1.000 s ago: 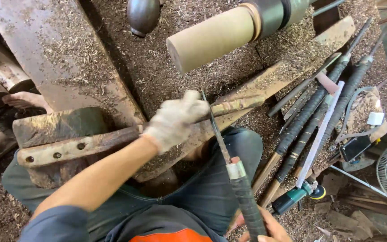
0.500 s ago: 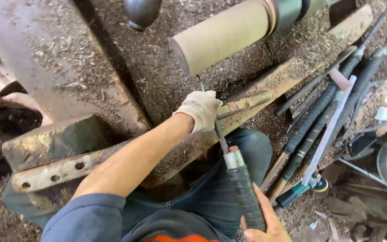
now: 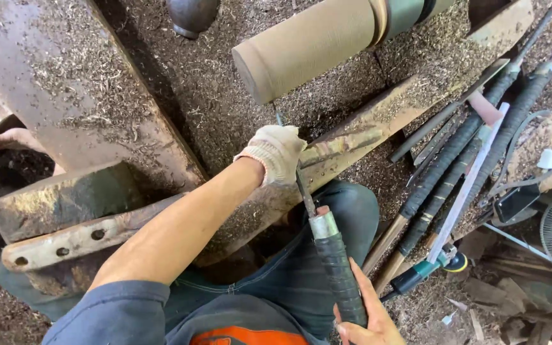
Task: The person sits at a lathe and holds a chisel against a spinning wooden workpiece, shaping its surface. They occasionally pause to measure the workpiece with a ruler and then resume cutting with the chisel.
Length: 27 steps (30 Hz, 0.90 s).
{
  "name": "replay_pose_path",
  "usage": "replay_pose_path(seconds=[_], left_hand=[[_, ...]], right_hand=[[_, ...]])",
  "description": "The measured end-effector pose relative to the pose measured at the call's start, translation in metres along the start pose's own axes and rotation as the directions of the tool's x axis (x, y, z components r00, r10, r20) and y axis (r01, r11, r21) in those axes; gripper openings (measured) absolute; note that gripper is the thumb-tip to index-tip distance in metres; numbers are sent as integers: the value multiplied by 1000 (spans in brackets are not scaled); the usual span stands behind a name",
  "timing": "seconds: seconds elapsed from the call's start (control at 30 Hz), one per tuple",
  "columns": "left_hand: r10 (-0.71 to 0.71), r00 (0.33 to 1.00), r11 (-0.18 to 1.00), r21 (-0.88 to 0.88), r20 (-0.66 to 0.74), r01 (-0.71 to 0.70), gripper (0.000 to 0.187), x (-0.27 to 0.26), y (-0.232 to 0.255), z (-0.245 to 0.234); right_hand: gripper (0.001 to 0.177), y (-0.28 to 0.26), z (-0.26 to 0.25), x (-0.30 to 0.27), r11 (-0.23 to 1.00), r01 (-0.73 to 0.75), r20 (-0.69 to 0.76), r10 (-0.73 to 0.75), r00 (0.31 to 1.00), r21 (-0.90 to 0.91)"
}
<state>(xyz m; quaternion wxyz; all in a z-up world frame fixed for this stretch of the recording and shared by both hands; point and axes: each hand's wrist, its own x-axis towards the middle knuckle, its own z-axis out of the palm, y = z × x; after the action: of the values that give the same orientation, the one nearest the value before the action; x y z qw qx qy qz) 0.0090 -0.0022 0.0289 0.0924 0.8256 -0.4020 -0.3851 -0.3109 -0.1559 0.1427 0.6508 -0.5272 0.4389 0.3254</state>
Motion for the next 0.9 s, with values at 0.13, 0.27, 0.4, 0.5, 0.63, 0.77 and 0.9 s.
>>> replay_pose_path(seconds=[0.13,0.27,0.4,0.5,0.63,0.77,0.9], left_hand=[[-32,999,999,-28,-39,31,27,0,-2,8],[-53,998,998,-38,-45,52,26,-1,-1,7],[-74,996,995,-71,-55,70,28,-2,-1,7],[-95,994,992,-85,-57,90,24,-2,-1,11],[-112,992,992,-57,-54,109,25,-3,1,8],[-116,993,993,-24,18,116,27,-3,3,0],[-42,999,998,35,-1,42,28,0,-1,1]], right_hand=[[125,-3,-19,5,1000,12,54,-11,998,-24],[127,-8,-32,8,995,-56,62,61,996,-78],[125,-18,-42,9,993,-41,124,54,991,-108],[122,-31,-42,7,991,20,153,0,988,-130],[122,-38,-45,8,982,-47,153,75,985,-180],[122,-24,-32,8,992,-24,145,42,989,-124],[123,-9,-4,1,998,-53,70,56,996,-38]])
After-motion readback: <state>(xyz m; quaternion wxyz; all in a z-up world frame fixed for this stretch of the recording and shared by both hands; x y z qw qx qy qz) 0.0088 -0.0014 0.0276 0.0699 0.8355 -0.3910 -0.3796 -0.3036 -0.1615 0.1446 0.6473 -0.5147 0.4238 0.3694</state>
